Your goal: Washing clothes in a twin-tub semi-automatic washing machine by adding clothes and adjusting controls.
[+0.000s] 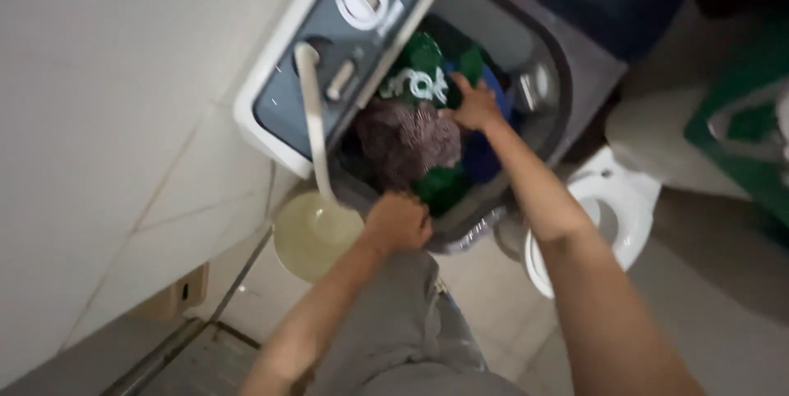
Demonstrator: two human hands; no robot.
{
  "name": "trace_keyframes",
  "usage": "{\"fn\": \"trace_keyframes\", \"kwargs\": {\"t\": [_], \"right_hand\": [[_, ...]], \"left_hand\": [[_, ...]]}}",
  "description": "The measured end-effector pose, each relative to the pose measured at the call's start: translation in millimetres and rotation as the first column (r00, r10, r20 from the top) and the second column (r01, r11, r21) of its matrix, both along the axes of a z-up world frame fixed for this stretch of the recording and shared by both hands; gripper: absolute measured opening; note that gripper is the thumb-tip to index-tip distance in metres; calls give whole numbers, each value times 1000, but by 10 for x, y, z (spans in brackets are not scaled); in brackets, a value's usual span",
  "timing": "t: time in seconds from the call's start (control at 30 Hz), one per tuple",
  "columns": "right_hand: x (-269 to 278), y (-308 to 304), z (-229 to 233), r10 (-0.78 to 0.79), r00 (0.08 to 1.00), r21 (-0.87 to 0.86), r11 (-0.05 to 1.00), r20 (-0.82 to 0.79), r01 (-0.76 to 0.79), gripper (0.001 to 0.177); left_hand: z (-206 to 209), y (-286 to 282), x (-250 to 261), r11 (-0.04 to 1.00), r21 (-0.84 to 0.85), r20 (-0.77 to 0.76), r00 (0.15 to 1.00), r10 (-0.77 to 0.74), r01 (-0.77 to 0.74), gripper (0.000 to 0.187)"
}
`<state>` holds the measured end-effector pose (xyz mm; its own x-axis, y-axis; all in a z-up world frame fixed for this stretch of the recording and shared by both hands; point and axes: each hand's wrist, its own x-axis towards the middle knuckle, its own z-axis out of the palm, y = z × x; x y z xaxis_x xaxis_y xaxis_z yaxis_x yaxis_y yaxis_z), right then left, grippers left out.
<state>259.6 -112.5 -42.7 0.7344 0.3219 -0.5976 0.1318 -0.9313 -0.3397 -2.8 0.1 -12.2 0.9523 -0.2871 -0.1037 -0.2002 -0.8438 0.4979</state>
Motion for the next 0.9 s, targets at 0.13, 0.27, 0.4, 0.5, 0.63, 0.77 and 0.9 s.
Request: {"fn": "trace_keyframes", "kwargs": {"t": [0.13,0.27,0.4,0.5,0.63,0.77,0.9], "right_hand": [[240,197,-1386,204,974,20,979,-101,-203,111],[-303,73,-1448,327,939,-208,916,-108,-343,90],[-599,-783,-2130,734,653,-49,657,-188,-752,90],[-257,-969,-1651,613,741,-197,718,-276,-668,62],[-265,-660,-960,397,896,-323,890,201,-322,33],[-681,-277,-450,838,494,-227,541,231,-810,78],[-744,40,-808,972,235,-387,211,-13,-897,83]], "left_hand": [[44,21,42,999,31,-82,996,20,-17,31],[-46,18,2,999,22,-190,982,-23,27,33],[-188,-26,-14,998,64,-99,995,-5,11,34],[-12,25,28,1000,24,-184,983,18,-13,32],[-127,-2,-5,997,-2,-134,988,77,-78,33],[-190,-55,-86,993,-12,-174,979,110,-114,33],[-136,-100,-25,990,130,-264,960,90,-57,35]]}}
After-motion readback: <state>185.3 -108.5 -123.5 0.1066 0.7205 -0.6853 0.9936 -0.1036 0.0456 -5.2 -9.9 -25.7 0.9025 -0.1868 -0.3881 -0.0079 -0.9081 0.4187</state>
